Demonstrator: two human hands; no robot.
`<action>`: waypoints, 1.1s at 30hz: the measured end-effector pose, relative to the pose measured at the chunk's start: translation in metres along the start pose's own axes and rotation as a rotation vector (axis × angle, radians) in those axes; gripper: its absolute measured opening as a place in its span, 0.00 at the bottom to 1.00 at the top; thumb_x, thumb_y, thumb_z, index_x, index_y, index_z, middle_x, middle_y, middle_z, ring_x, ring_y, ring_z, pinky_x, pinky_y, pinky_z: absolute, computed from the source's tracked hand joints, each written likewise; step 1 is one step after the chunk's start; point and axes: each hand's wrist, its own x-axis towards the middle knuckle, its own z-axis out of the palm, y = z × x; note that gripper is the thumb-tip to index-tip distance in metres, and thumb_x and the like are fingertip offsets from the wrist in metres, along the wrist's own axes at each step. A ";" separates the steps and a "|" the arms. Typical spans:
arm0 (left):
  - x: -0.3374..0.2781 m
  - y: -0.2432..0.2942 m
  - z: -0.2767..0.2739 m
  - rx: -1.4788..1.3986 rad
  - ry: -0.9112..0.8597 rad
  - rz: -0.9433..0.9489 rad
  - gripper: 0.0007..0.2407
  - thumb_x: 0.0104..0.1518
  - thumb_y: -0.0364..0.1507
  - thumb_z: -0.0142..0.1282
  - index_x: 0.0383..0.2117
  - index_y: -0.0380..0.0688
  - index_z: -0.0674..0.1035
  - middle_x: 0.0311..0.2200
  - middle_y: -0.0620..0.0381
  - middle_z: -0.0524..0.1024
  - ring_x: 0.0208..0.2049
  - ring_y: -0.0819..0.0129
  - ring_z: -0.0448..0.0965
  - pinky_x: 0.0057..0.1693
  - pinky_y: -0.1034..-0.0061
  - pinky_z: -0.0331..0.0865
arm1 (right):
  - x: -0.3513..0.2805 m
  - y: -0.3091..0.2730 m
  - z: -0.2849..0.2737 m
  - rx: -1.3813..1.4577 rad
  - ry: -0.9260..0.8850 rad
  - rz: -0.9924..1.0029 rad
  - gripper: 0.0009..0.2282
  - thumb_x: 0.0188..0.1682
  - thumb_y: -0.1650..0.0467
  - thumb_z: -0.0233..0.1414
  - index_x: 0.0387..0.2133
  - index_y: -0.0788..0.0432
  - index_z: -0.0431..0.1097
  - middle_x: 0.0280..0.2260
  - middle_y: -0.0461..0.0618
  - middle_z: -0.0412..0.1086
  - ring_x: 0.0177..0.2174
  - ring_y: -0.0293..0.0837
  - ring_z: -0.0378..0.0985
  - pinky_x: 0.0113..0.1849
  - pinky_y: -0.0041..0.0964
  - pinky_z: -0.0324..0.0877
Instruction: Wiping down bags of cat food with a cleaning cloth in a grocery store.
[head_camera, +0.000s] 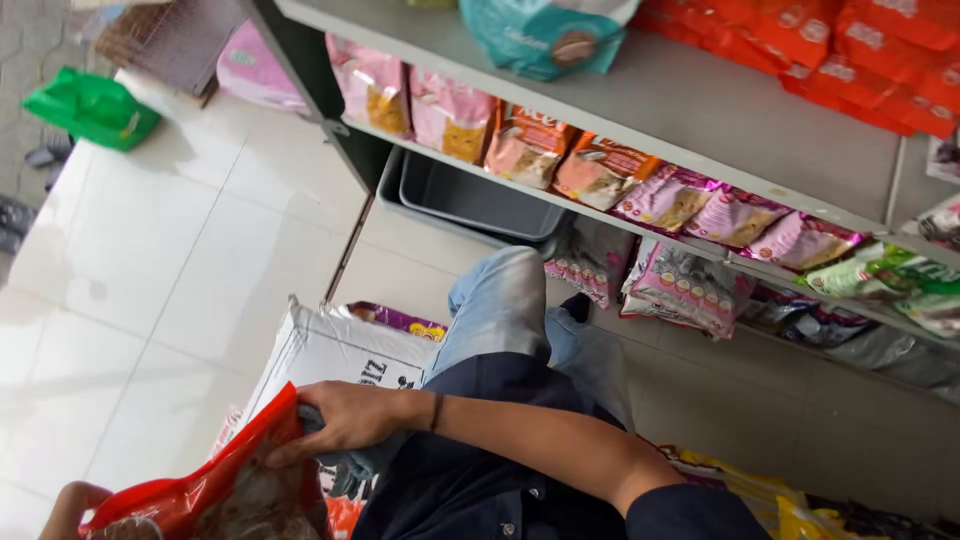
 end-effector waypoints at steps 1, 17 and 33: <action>0.011 0.012 -0.004 0.015 -0.003 0.032 0.33 0.32 0.31 0.79 0.44 0.35 0.69 0.34 0.39 0.85 0.36 0.56 0.89 0.45 0.66 0.83 | -0.015 -0.016 -0.010 -0.010 0.028 -0.019 0.30 0.49 0.53 0.59 0.56 0.62 0.70 0.51 0.56 0.74 0.54 0.49 0.75 0.56 0.42 0.69; 0.146 0.525 0.166 -0.997 -0.773 0.788 0.22 0.49 0.15 0.68 0.48 0.37 0.68 0.37 0.54 0.78 0.37 0.70 0.79 0.43 0.76 0.75 | -0.280 0.063 -0.127 0.315 1.010 -0.265 0.24 0.45 0.55 0.63 0.43 0.62 0.70 0.30 0.50 0.73 0.21 0.37 0.72 0.24 0.35 0.70; 0.300 0.679 0.325 -0.237 -0.503 1.178 0.13 0.71 0.32 0.48 0.57 0.42 0.76 0.54 0.50 0.79 0.55 0.60 0.78 0.62 0.65 0.69 | -0.309 -0.159 -0.300 0.089 1.888 -0.544 0.15 0.51 0.60 0.60 0.30 0.59 0.68 0.21 0.42 0.69 0.18 0.32 0.69 0.18 0.32 0.67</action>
